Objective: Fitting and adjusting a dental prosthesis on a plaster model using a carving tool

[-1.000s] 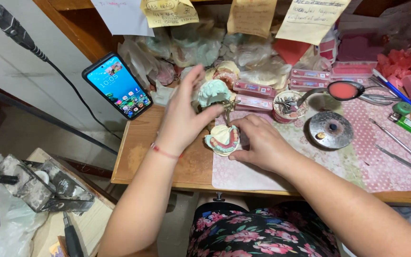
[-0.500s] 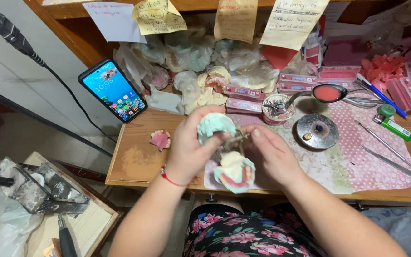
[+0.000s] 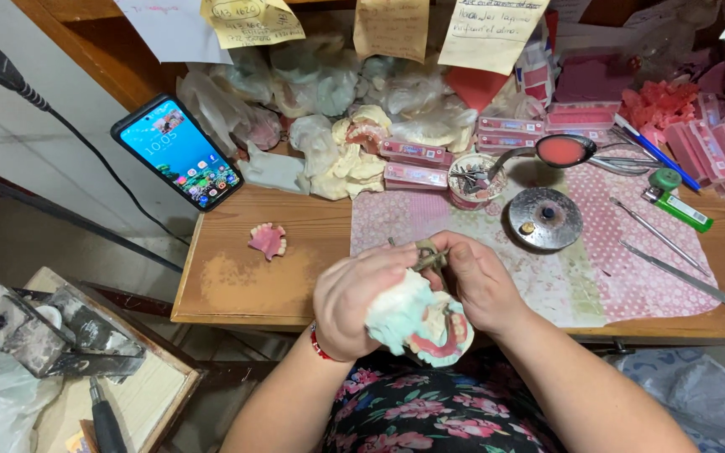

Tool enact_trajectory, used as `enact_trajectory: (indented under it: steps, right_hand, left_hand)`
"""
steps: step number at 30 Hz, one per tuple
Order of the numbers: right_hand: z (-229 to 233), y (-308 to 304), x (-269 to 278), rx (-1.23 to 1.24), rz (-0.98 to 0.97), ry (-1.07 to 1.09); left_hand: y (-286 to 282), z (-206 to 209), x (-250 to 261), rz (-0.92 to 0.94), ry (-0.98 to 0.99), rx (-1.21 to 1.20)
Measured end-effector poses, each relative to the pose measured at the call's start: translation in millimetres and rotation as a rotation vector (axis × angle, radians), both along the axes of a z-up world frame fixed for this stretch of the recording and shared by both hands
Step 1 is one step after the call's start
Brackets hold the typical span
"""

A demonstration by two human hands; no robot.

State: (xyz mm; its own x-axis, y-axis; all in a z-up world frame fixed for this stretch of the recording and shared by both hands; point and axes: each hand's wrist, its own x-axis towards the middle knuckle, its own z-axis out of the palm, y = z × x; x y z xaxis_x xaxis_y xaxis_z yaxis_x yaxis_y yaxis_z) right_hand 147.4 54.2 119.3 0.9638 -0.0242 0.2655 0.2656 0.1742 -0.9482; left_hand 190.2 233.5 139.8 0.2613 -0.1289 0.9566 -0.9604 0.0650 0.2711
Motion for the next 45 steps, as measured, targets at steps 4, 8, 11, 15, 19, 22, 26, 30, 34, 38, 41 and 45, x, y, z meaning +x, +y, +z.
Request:
enact_trajectory:
  steps: [4, 8, 11, 15, 19, 22, 26, 30, 34, 38, 41, 45]
  right_hand:
    - [-7.8, 3.0, -2.2, 0.026, 0.012, 0.021]
    - [-11.4, -3.1, 6.0, 0.035, 0.133, 0.008]
    - [-12.6, -6.0, 7.7, 0.057, 0.143, -0.047]
    - [8.3, -5.6, 0.7, 0.205, 0.102, -0.052]
    - [32.9, -5.2, -1.0, 0.430, -0.072, 0.084]
    - [39.6, -5.6, -0.3, 0.568, -0.105, 0.198]
    - [46.5, -2.8, -5.8, 0.612, -0.127, 0.266]
    - [48.9, 1.6, -9.8, 0.681, -0.127, 0.236]
    - [45.2, -1.9, -13.8, 0.719, -0.183, 0.199]
    - [57.6, 2.9, -23.1, 0.677, -0.213, 0.217]
    - [64.4, 4.8, -27.3, 0.669, -0.227, 0.237]
    - [68.3, 5.6, -40.0, 0.643, -0.142, 0.235]
  left_hand:
    - [-8.6, -13.0, -1.6, -0.254, 0.486, -0.188]
    - [-14.2, -10.3, 3.2, -0.360, 0.725, -0.406]
    - [-2.3, 5.8, 14.9, -0.362, 0.962, -0.537]
    - [35.9, 15.0, 53.0, 0.012, 0.986, -0.210]
    - [42.3, 22.4, 61.9, 0.392, 1.123, 0.390]
    - [42.9, 13.0, 68.2, 0.465, 1.134, 0.498]
    - [40.6, 12.6, 68.8, 0.662, 1.077, 0.687]
    - [38.2, 38.1, 48.0, 0.679, 1.033, 0.727]
    - [36.4, 68.2, 5.3, 0.429, 0.555, 0.570]
    - [19.6, 74.5, -27.8, -0.077, 0.426, 0.353]
    - [17.9, 61.9, -23.3, -0.047, 0.482, 0.280]
    - [20.8, 54.6, -22.4, -0.049, 0.579, 0.249]
